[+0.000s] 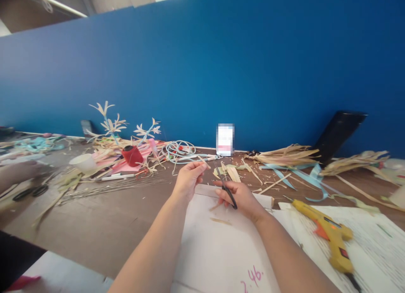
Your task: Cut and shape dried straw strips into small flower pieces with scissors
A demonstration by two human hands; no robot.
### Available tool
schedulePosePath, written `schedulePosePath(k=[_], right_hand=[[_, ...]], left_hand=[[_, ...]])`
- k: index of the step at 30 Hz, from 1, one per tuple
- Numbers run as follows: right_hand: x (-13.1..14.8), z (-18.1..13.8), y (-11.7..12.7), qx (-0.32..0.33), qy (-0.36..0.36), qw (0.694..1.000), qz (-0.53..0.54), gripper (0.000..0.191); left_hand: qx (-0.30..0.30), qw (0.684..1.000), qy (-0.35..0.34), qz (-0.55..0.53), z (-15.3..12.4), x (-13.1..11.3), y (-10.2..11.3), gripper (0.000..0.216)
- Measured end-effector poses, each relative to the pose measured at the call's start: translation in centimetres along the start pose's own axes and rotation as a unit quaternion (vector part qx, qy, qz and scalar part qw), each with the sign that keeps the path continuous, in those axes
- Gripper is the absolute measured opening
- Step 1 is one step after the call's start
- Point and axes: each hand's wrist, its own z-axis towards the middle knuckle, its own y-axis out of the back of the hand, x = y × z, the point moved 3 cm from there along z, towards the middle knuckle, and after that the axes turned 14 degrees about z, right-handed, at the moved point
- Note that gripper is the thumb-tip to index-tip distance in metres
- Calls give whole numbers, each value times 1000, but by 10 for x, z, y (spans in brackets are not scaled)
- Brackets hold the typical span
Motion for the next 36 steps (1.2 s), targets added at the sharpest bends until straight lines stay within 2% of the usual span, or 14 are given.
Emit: schedulePosePath(k=[3,8,22,36], right_hand=[[0,-1,-1,13,0,1000,-2,50],[-5,-1,-2,23,-20,1000,0,57],[-2,-1,-2,-2,-17,1000,-22,53],[-5,1,-2,5,-18,1000,-20,55]], left_hand=[[-2,1000,0,6,-1,-1,-1,28],[-2,1000,1,10,-2,-1,-2,23],[-19,1000,14,7,-2,0,-3,22],[-13,999,32,-26,-1,2,-5,23]])
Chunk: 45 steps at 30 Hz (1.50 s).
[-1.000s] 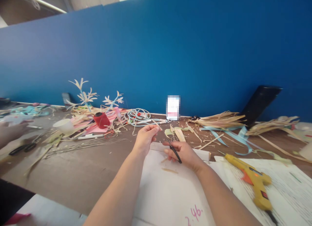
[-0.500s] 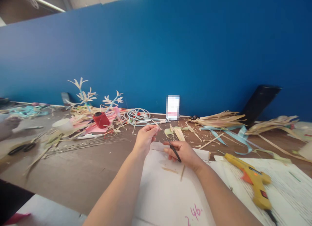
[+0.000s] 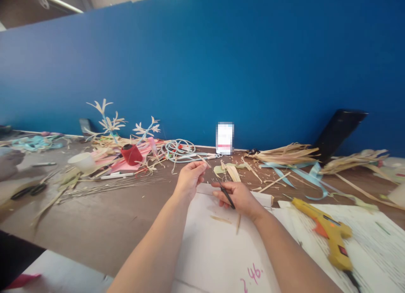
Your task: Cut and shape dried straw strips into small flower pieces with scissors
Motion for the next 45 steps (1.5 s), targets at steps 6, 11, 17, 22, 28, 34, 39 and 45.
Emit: schedulePosePath(k=[6,11,17,22,28,34,39,45], right_hand=[[-1,1,0,2,-5,1000,-4,58],[-2,2,-1,3,-10,1000,4,59],[0,3,-1,5,2,1000,2,56],[3,1,-3,-1,-7,1000,-1,56],[1,1,-3,-6,-8,1000,-5,55],[1,1,-4,-11,-11,1000,-2,56],[2,0,-4,-10,-10,1000,-9,55],[1,1,-4,-13,-12,1000,-12,56]], left_hand=[[-2,1000,-3,-3,0,1,0,23],[-6,1000,-4,-4,-1,1,0,24],[-3,1000,-6,-5,-1,0,-1,23],[-5,1000,-10,-5,-1,0,-1,19],[-10,1000,-8,-7,0,1,-1,21],[-9,1000,-6,-24,-1,0,-2,21],[-8,1000,-3,-21,-1,-1,-1,21],[-8,1000,-5,-19,0,0,-2,22]])
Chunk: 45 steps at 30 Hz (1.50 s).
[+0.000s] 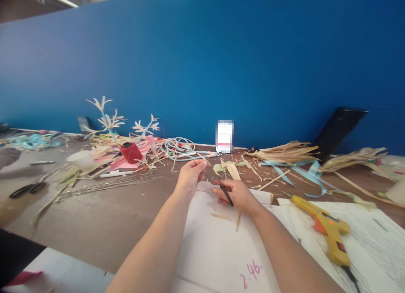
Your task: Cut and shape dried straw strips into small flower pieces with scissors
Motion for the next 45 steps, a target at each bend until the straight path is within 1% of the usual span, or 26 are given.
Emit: schedulePosePath(k=[5,18,20,21,22,24,25,27,28,30,32,34,36,38,39,41,43,45], right_hand=[[1,0,0,2,9,1000,-8,59],[2,0,1,-2,18,1000,9,53],[3,0,2,-21,28,999,35,50],[3,0,4,-41,35,997,59,49],[4,0,7,-68,43,993,91,47],[4,1,13,-124,57,974,179,44],[3,2,17,-147,62,960,228,43],[1,3,22,-173,74,929,318,41],[0,4,24,-178,79,917,349,40],[-2,5,27,-182,82,903,380,39],[-2,5,28,-176,83,904,381,39],[-1,5,27,-168,83,907,376,40],[-1,4,26,-165,81,909,374,40],[0,4,26,-168,78,909,373,41],[0,4,27,-172,77,908,375,41],[-1,5,27,-179,75,904,380,41],[-2,6,28,-184,74,901,385,41],[-3,7,28,-183,72,901,388,41]], left_hand=[[-1,1000,1,-1,0,0,0,22],[2,1000,0,2,1,0,-1,22],[6,1000,2,9,1,0,0,22],[12,1000,3,20,0,-1,1,22],[22,999,5,37,0,-1,1,22],[62,994,6,92,-3,-3,1,21],[92,987,7,129,-5,-4,1,20],[164,963,9,215,-11,-4,-1,18],[197,946,11,259,-13,-3,-2,17],[234,910,8,342,-18,-1,-3,14],[233,880,-11,415,-19,2,-4,13],[205,854,-47,476,-19,2,-4,12],[166,831,-88,524,-19,1,-5,11],[146,815,-126,547,-22,-2,-10,11],[151,810,-144,548,-25,-3,-13,12],[193,796,-175,547,-33,-4,-23,13],[254,767,-190,557,-43,-1,-33,16],[303,734,-197,575,-53,2,-42,17]])
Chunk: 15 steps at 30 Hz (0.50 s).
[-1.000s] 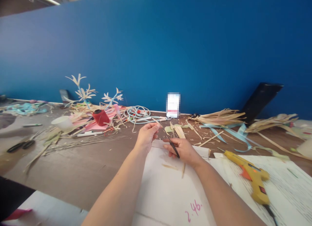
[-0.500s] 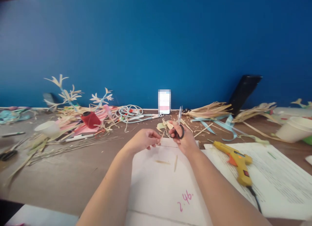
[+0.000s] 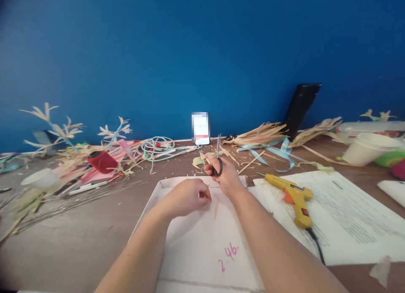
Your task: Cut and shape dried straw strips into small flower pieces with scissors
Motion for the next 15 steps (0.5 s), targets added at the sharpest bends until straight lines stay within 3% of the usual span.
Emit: schedulePosePath(k=[3,7,15], right_hand=[[0,0,1,-1,-6,1000,5,39],[0,-1,0,-5,-12,1000,13,37],[3,3,6,-13,-10,994,108,32]], left_hand=[[36,999,-15,38,-3,-14,-6,10],[64,992,15,110,-7,-25,-9,17],[72,983,30,167,-5,-19,-10,20]])
